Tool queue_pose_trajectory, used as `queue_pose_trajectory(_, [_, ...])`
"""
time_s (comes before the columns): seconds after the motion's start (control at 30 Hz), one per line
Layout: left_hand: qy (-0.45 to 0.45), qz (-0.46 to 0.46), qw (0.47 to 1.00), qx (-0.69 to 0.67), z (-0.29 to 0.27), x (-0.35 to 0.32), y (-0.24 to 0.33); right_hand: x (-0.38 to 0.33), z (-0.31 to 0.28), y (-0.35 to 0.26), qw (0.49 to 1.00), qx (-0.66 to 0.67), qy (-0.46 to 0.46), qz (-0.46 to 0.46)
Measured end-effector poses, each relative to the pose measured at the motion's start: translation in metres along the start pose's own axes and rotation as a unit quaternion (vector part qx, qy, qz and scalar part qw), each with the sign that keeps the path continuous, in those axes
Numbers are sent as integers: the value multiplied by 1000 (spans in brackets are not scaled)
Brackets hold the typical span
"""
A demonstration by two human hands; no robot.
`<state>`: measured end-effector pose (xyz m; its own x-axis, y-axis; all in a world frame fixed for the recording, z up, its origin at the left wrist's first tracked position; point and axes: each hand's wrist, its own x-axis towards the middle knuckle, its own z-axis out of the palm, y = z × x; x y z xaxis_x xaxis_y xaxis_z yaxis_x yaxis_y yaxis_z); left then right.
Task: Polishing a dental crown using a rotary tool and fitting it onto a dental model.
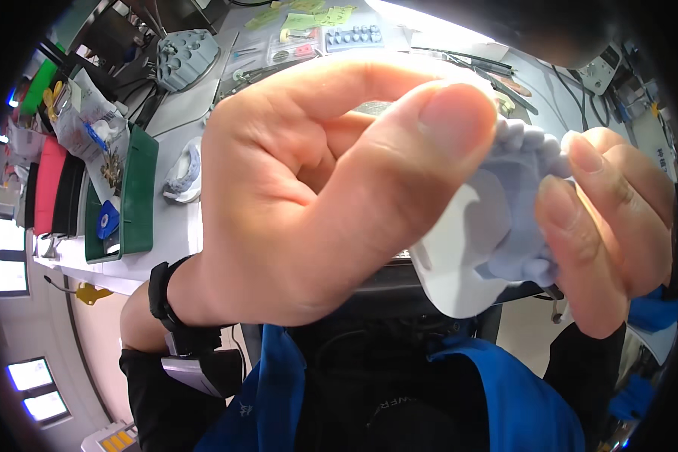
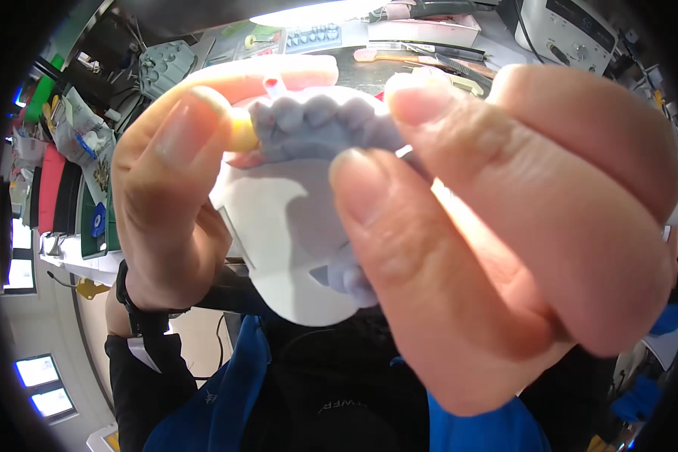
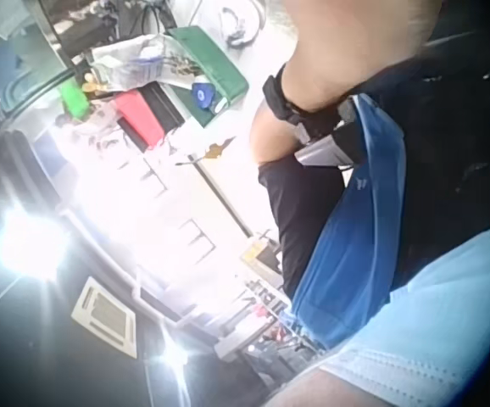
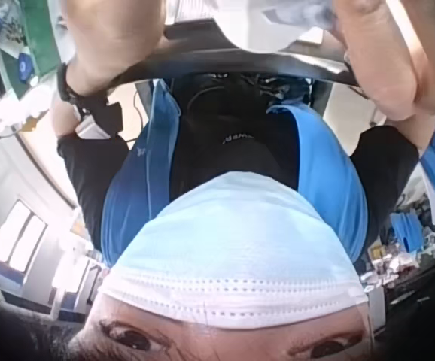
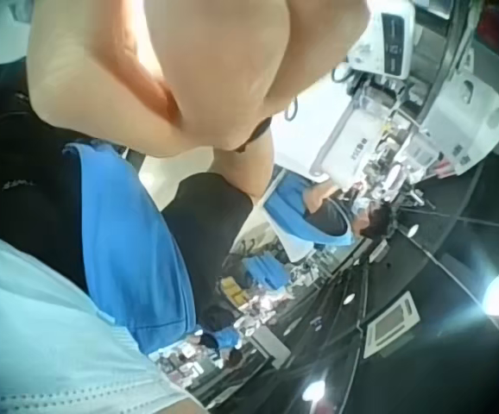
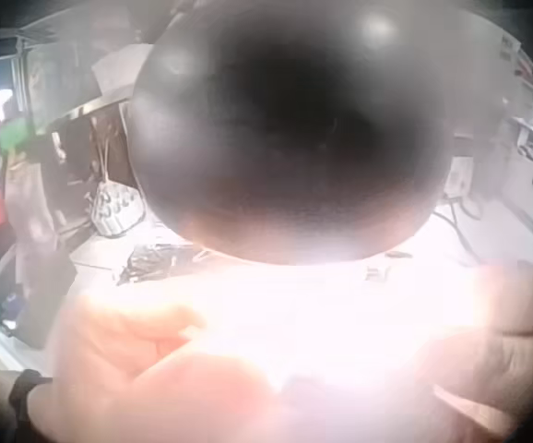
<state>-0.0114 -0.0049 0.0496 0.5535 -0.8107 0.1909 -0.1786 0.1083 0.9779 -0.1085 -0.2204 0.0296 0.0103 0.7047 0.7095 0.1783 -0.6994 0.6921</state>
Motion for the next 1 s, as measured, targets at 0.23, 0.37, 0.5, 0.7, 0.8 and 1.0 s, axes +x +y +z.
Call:
queue_pose_trajectory(0.23, [48,34,997,-47,4,1,-5,-3,-17,6,997,66,-13,25])
queue_pose_trajectory(0.37, [-7,58,992,-111,-1,1,-4,6,-33,-1,987,109,-81,91])
queue_pose_trajectory(0.5, [-59,16,998,15,-4,3,7,26,-38,-2,963,86,-225,117])
queue_pose_trajectory(0.7, [-91,5,994,-56,-39,24,-48,-16,2,3,931,201,-226,203])
queue_pose_trajectory(0.8, [-78,37,995,56,-36,25,-56,-34,21,2,882,326,-211,268])
queue_pose_trajectory(1.0, [-109,115,981,115,-30,21,-64,-31,19,-2,865,362,-210,278])
